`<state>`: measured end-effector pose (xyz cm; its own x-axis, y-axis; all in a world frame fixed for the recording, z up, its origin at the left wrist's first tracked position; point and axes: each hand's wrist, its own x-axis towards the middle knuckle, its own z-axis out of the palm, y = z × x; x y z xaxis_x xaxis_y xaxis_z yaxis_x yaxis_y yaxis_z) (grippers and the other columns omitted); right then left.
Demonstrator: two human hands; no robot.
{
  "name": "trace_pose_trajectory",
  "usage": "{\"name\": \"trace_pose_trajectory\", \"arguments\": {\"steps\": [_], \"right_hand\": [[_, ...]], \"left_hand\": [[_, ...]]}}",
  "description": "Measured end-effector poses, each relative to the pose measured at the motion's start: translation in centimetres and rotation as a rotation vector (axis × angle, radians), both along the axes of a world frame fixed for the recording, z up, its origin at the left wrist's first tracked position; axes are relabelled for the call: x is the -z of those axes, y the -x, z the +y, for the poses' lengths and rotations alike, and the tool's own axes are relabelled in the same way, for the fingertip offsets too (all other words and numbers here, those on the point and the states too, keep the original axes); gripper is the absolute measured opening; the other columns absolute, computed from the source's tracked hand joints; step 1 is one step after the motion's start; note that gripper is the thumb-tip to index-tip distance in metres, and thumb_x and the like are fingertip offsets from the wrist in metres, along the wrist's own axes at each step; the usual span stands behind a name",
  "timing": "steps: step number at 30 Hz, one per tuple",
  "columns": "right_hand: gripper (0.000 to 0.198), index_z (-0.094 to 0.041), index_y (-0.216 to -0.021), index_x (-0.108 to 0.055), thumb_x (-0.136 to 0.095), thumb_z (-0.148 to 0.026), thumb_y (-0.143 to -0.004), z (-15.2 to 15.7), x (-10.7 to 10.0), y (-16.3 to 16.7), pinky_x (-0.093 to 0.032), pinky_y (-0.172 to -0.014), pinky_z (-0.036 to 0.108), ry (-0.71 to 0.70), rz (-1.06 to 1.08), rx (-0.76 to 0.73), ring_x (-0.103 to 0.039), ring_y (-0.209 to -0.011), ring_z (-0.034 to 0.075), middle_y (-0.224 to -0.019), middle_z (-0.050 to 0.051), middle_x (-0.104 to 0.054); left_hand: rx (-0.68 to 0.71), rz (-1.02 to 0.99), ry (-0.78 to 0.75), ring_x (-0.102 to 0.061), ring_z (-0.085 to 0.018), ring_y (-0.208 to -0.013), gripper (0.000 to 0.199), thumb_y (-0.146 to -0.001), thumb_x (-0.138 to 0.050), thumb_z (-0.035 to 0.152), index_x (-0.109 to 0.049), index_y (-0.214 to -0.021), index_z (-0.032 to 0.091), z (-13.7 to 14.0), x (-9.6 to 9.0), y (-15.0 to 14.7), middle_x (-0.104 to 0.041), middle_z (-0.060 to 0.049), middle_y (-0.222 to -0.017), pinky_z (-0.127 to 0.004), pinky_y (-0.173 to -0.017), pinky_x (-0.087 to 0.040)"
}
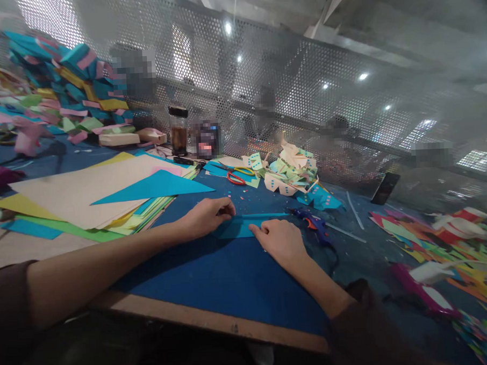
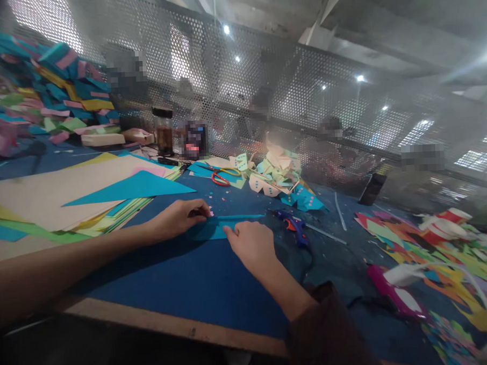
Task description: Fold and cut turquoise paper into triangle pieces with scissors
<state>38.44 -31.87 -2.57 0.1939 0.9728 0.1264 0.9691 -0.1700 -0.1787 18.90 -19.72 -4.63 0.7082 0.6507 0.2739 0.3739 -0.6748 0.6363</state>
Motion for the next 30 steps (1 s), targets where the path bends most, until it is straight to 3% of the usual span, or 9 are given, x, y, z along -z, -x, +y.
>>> {"name": "trace_pose_trajectory", "arguments": {"steps": [3,6,10,16,20,30], "right_hand": [[0.049,-0.021,-0.057,-0.048,-0.054,-0.049,-0.097,-0.5,0.0,0.3,-0.025,-0.062,0.032,-0.168,-0.044,-0.071,-0.052,-0.059,0.018,-0.057,0.004,-0.054],[0.028,-0.021,-0.072,-0.057,-0.061,-0.037,-0.095,-0.5,0.4,0.5,-0.03,-0.069,0.032,-0.264,0.054,-0.243,-0.055,-0.069,0.018,-0.069,0.003,-0.061],[0.007,-0.021,-0.082,-0.062,-0.064,-0.024,-0.089,0.4,1.5,0.5,-0.035,-0.069,0.029,-0.164,0.235,-0.346,-0.056,-0.077,0.017,-0.078,0.001,-0.063],[0.007,-0.021,-0.08,-0.062,-0.066,-0.024,-0.085,1.0,1.8,0.7,-0.035,-0.068,0.028,-0.109,0.281,-0.309,-0.053,-0.075,0.016,-0.077,0.0,-0.061],[0.009,-0.021,-0.08,-0.062,-0.067,-0.027,-0.084,0.8,1.6,1.0,-0.033,-0.066,0.028,-0.102,0.258,-0.287,-0.052,-0.075,0.016,-0.076,0.0,-0.061],[0.013,-0.021,-0.083,-0.06,-0.07,-0.028,-0.08,0.9,1.4,1.2,-0.031,-0.066,0.028,-0.089,0.234,-0.275,-0.052,-0.076,0.017,-0.079,0.0,-0.061]], "left_hand": [[0.038,0.001,-0.024,-0.068,-0.02,-0.086,0.014,-0.084,-0.056,0.023,-0.066,-0.093,0.021,0.0,0.1,-0.2,-0.073,-0.003,-0.089,-0.029,-0.076,-0.048],[0.062,0.008,-0.07,-0.067,-0.019,-0.082,0.013,-0.086,-0.055,0.021,-0.068,-0.091,0.021,-0.1,0.1,-0.4,-0.073,-0.003,-0.088,-0.028,-0.074,-0.047],[0.147,0.019,-0.198,-0.066,-0.02,-0.092,0.022,-0.088,-0.049,0.014,-0.071,-0.088,0.02,-0.1,0.2,-0.5,-0.072,-0.006,-0.095,-0.029,-0.081,-0.048],[0.185,0.07,-0.295,-0.065,-0.022,-0.104,0.029,-0.086,-0.046,0.007,-0.073,-0.089,0.019,-0.2,0.3,-0.5,-0.072,-0.007,-0.102,-0.034,-0.096,-0.048],[0.162,0.112,-0.337,-0.063,-0.025,-0.105,0.017,-0.083,-0.059,0.017,-0.07,-0.095,0.017,-1.1,-0.3,-0.4,-0.07,-0.008,-0.104,-0.038,-0.099,-0.046],[0.111,0.26,-0.357,-0.057,-0.028,-0.108,0.026,-0.081,-0.063,0.029,-0.063,-0.104,0.018,-2.0,-0.6,-0.2,-0.063,-0.008,-0.112,-0.041,-0.095,-0.042]]}}
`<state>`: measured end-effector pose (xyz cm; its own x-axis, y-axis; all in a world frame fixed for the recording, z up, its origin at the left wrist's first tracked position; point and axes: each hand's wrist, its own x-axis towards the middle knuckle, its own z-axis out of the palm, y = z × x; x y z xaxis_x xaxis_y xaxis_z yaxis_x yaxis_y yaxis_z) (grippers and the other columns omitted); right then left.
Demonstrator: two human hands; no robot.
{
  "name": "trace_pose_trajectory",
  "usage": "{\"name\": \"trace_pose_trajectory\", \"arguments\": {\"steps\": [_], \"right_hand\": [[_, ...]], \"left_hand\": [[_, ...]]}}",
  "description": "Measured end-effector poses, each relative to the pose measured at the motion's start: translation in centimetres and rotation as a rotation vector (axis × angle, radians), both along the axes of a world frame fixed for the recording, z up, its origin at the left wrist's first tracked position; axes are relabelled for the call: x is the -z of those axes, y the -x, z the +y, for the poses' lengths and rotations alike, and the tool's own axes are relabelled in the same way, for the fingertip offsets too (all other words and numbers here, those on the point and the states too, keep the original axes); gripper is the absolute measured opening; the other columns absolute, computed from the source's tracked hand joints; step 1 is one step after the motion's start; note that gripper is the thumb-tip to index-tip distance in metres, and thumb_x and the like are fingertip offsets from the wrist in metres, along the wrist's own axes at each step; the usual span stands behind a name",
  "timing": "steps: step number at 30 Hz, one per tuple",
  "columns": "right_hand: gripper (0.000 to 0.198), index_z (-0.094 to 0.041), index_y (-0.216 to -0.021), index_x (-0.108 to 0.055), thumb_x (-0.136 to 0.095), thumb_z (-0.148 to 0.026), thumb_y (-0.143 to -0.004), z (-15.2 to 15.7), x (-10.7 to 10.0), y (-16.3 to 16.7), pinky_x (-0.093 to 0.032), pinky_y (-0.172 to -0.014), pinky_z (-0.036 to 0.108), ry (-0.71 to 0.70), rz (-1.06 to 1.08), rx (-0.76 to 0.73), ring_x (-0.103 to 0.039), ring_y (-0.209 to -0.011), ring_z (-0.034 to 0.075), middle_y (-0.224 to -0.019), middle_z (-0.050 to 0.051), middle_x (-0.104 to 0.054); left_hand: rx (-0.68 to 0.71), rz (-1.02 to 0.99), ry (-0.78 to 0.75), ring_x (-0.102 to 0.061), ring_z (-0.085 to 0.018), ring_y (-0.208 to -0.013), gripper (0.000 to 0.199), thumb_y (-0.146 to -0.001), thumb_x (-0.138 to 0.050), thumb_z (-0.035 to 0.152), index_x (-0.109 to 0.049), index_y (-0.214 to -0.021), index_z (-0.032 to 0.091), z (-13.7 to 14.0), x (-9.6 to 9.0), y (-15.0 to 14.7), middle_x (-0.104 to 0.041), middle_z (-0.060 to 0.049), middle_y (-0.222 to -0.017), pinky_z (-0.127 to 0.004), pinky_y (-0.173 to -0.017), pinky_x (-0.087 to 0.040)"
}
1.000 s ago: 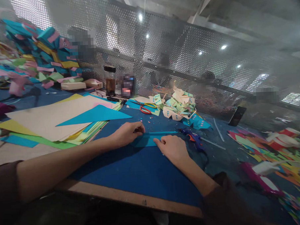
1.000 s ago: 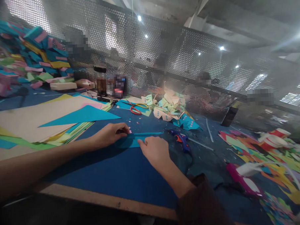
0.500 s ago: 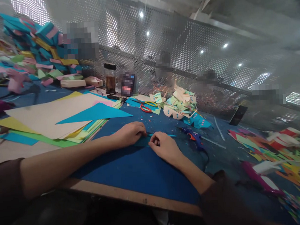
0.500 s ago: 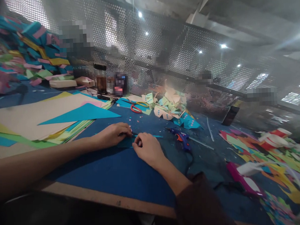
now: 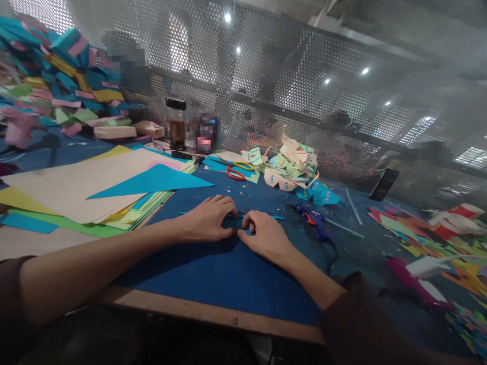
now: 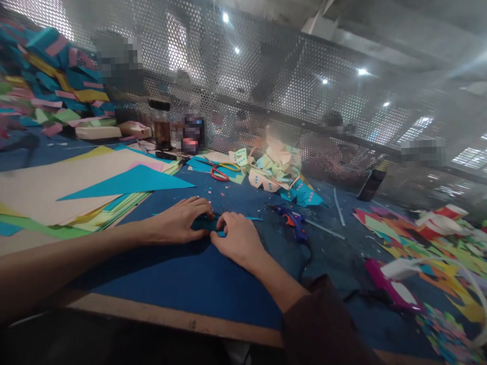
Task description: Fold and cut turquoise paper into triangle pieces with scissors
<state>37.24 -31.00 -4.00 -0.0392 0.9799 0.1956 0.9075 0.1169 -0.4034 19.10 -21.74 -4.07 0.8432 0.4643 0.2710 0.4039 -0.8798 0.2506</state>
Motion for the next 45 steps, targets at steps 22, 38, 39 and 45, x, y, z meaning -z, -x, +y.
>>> {"name": "trace_pose_trajectory", "arguments": {"steps": [22,38,39,45], "right_hand": [[0.022,-0.02,-0.089,-0.064,-0.054,-0.006,-0.076,0.6,0.1,-1.1,-0.037,-0.066,0.027,0.082,0.128,-0.076,-0.052,-0.073,0.015,-0.079,0.0,-0.062],[0.024,-0.019,-0.091,-0.066,-0.055,-0.006,-0.075,0.4,0.0,-1.2,-0.039,-0.068,0.028,0.078,0.129,-0.086,-0.054,-0.075,0.015,-0.086,0.002,-0.065],[0.024,-0.019,-0.091,-0.066,-0.055,-0.006,-0.075,0.4,0.0,-1.2,-0.039,-0.068,0.028,0.081,0.13,-0.088,-0.054,-0.075,0.015,-0.086,0.002,-0.065],[0.024,-0.02,-0.093,-0.066,-0.057,-0.006,-0.076,0.5,0.1,-1.5,-0.039,-0.068,0.027,0.106,0.133,-0.1,-0.054,-0.076,0.015,-0.086,0.002,-0.064]], "left_hand": [[-0.159,0.021,0.021,-0.053,-0.032,-0.111,0.026,-0.082,-0.066,0.037,-0.061,-0.1,0.019,-1.3,0.2,-0.8,-0.062,-0.009,-0.113,-0.045,-0.093,-0.042],[-0.173,0.094,0.083,-0.049,-0.036,-0.122,0.031,-0.077,-0.061,0.022,-0.059,-0.108,0.019,-1.1,0.0,-0.7,-0.058,-0.011,-0.123,-0.05,-0.101,-0.041],[-0.165,0.094,0.086,-0.049,-0.035,-0.122,0.032,-0.077,-0.061,0.021,-0.059,-0.109,0.018,-1.1,0.0,-0.6,-0.057,-0.011,-0.123,-0.05,-0.103,-0.04],[-0.133,0.134,0.115,-0.048,-0.033,-0.125,0.037,-0.075,-0.059,0.016,-0.058,-0.112,0.018,-1.0,-0.4,-0.3,-0.057,-0.011,-0.126,-0.05,-0.109,-0.037]]}}
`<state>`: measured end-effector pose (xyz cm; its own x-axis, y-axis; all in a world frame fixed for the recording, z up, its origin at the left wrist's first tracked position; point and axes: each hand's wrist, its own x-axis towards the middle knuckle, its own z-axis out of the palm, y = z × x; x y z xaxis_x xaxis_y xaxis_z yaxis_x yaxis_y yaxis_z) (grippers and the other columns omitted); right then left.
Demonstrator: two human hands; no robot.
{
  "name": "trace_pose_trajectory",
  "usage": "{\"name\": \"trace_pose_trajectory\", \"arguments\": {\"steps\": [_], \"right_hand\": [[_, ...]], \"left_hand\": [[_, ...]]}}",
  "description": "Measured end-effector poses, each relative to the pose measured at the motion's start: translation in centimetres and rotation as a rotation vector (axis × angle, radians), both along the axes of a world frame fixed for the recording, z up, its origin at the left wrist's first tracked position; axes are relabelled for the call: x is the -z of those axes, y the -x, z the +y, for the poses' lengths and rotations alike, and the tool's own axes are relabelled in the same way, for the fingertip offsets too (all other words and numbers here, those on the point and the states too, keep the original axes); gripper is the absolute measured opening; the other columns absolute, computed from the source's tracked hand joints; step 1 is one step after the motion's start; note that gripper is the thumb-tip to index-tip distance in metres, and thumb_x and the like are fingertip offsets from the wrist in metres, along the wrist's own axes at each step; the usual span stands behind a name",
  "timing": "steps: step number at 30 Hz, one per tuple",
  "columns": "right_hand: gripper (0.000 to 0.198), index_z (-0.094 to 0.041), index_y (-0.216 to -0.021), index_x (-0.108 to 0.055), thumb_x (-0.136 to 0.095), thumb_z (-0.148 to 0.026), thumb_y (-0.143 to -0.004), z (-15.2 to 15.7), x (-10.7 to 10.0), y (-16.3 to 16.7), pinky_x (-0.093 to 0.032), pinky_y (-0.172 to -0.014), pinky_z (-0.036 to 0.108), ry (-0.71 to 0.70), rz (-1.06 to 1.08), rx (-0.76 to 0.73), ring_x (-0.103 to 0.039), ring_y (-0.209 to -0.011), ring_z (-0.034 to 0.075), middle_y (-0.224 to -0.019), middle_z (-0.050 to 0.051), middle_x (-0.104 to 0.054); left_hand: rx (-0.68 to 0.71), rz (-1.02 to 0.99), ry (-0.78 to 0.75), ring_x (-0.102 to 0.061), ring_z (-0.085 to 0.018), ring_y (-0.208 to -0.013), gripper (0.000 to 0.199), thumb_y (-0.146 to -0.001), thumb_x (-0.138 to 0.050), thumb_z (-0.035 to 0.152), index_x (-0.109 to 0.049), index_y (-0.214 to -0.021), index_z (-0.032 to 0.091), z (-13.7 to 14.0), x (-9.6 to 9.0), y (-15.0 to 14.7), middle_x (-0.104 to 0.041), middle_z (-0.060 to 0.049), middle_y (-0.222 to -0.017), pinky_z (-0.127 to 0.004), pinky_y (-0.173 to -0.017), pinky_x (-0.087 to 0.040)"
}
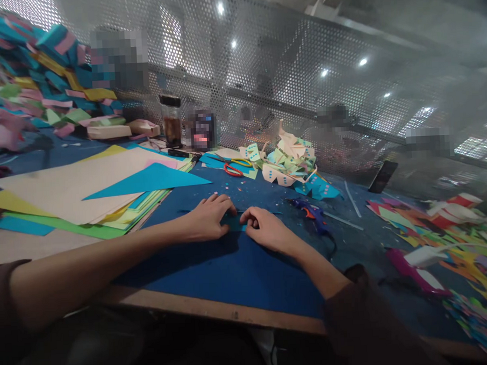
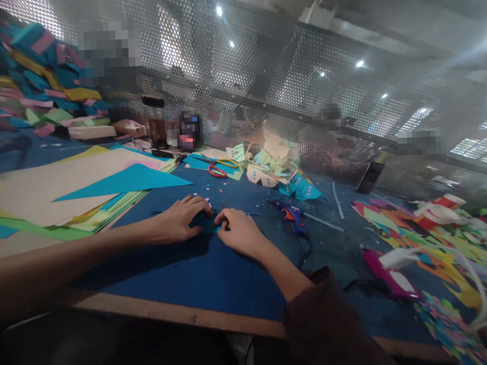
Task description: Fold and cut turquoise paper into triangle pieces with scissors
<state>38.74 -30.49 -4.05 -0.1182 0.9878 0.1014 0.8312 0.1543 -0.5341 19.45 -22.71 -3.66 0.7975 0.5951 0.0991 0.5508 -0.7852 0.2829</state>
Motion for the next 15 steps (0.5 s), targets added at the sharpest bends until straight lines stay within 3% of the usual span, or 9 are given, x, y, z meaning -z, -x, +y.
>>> {"name": "trace_pose_trajectory", "arguments": {"steps": [5,10,15], "right_hand": [[0.023,-0.02,-0.092,-0.065,-0.058,-0.005,-0.076,-0.1,0.0,-0.2,-0.042,-0.071,0.028,0.001,0.029,-0.006,-0.056,-0.079,0.014,-0.091,0.002,-0.062],[0.028,-0.019,-0.093,-0.066,-0.055,0.0,-0.076,-0.3,-0.4,-0.5,-0.046,-0.074,0.028,0.051,0.082,-0.033,-0.058,-0.08,0.014,-0.097,0.003,-0.061],[0.035,-0.018,-0.094,-0.066,-0.049,0.004,-0.075,-0.4,-1.0,-0.7,-0.048,-0.076,0.028,0.081,0.125,-0.071,-0.059,-0.084,0.015,-0.099,0.005,-0.063]], "left_hand": [[0.051,0.016,0.031,-0.044,-0.034,-0.131,0.043,-0.075,-0.059,0.014,-0.058,-0.118,0.018,0.7,0.1,0.5,-0.054,-0.012,-0.133,-0.052,-0.113,-0.033],[0.125,0.051,0.102,-0.034,-0.034,-0.142,0.05,-0.077,-0.06,0.016,-0.055,-0.127,0.02,1.7,0.0,1.1,-0.052,-0.011,-0.14,-0.056,-0.12,-0.02],[0.149,0.081,0.122,-0.035,-0.034,-0.142,0.054,-0.076,-0.06,0.015,-0.053,-0.129,0.021,2.0,-0.5,1.4,-0.051,-0.009,-0.144,-0.056,-0.12,-0.022]]}}
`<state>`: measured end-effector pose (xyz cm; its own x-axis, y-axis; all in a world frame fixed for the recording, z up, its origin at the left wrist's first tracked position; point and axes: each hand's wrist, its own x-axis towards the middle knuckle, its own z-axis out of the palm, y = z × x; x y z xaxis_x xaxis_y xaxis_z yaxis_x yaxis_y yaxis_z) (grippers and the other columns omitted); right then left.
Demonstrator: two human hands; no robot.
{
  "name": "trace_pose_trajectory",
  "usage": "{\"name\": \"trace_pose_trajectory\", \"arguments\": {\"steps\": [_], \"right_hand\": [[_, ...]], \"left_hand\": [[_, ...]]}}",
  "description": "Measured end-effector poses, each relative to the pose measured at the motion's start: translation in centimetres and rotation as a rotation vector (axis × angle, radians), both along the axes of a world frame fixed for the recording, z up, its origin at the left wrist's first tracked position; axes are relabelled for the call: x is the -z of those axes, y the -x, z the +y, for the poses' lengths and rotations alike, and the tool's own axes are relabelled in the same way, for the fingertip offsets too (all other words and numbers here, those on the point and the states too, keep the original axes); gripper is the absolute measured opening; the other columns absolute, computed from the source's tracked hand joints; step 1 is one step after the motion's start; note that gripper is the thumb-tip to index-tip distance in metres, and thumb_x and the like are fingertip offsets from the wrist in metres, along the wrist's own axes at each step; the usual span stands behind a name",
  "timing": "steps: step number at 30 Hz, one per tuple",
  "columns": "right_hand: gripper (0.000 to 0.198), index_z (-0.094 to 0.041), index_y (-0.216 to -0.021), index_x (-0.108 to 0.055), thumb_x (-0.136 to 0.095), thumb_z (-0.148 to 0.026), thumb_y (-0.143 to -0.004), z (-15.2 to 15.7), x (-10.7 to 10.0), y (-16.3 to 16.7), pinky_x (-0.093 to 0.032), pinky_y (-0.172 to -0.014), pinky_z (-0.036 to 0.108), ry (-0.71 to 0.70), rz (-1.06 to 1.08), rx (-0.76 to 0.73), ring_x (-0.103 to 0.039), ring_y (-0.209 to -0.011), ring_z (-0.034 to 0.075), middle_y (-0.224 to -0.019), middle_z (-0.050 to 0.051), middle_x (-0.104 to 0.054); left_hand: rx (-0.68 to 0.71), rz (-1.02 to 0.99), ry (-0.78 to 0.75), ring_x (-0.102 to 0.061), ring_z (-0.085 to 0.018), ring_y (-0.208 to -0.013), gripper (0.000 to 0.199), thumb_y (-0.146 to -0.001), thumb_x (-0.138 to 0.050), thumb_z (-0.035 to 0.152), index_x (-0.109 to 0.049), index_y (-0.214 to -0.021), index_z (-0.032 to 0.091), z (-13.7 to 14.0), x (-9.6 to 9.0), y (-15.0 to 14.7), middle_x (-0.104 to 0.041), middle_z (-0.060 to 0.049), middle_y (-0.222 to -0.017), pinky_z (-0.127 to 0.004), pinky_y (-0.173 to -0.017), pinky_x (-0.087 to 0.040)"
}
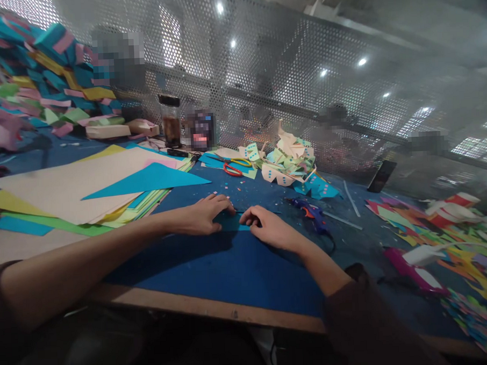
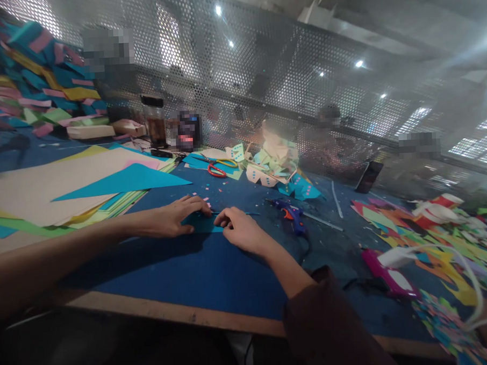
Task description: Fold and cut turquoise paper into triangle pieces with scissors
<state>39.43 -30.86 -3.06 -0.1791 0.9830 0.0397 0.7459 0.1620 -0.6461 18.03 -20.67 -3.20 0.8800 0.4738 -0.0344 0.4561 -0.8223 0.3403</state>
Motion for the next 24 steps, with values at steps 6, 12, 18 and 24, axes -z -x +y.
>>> {"name": "trace_pose_trajectory", "arguments": {"steps": [6,12,18,24], "right_hand": [[0.039,-0.018,-0.097,-0.065,-0.045,0.006,-0.074,-0.08,-0.27,-0.19,-0.048,-0.075,0.028,0.024,0.025,-0.03,-0.058,-0.082,0.014,-0.103,0.005,-0.065],[0.041,-0.017,-0.099,-0.065,-0.045,0.006,-0.072,-0.03,-0.37,-0.34,-0.047,-0.074,0.028,0.047,0.044,-0.038,-0.057,-0.08,0.014,-0.103,0.005,-0.065],[0.042,-0.017,-0.098,-0.066,-0.046,0.006,-0.069,-0.11,-0.16,-0.38,-0.047,-0.076,0.028,0.037,0.053,-0.041,-0.057,-0.082,0.014,-0.101,0.004,-0.064],[0.029,-0.019,-0.092,-0.067,-0.048,-0.001,-0.08,0.06,0.48,0.01,-0.047,-0.08,0.031,-0.189,0.036,0.096,-0.061,-0.086,0.016,-0.095,0.003,-0.065]], "left_hand": [[0.069,-0.003,0.053,-0.032,-0.03,-0.146,0.058,-0.076,-0.059,0.012,-0.052,-0.133,0.019,0.19,-0.55,0.32,-0.05,-0.01,-0.148,-0.054,-0.125,-0.01],[0.102,-0.012,0.064,-0.035,-0.027,-0.146,0.057,-0.076,-0.059,0.011,-0.053,-0.132,0.019,0.51,-0.7,0.59,-0.052,-0.009,-0.146,-0.052,-0.126,-0.011],[0.133,-0.011,0.06,-0.034,-0.027,-0.146,0.06,-0.074,-0.058,0.01,-0.052,-0.134,0.019,0.93,-0.33,0.68,-0.052,-0.009,-0.147,-0.052,-0.126,-0.006],[0.12,-0.04,-0.008,-0.038,-0.027,-0.143,0.06,-0.072,-0.057,0.015,-0.055,-0.131,0.019,0.54,-0.23,0.65,-0.054,-0.009,-0.143,-0.051,-0.125,-0.014]]}}
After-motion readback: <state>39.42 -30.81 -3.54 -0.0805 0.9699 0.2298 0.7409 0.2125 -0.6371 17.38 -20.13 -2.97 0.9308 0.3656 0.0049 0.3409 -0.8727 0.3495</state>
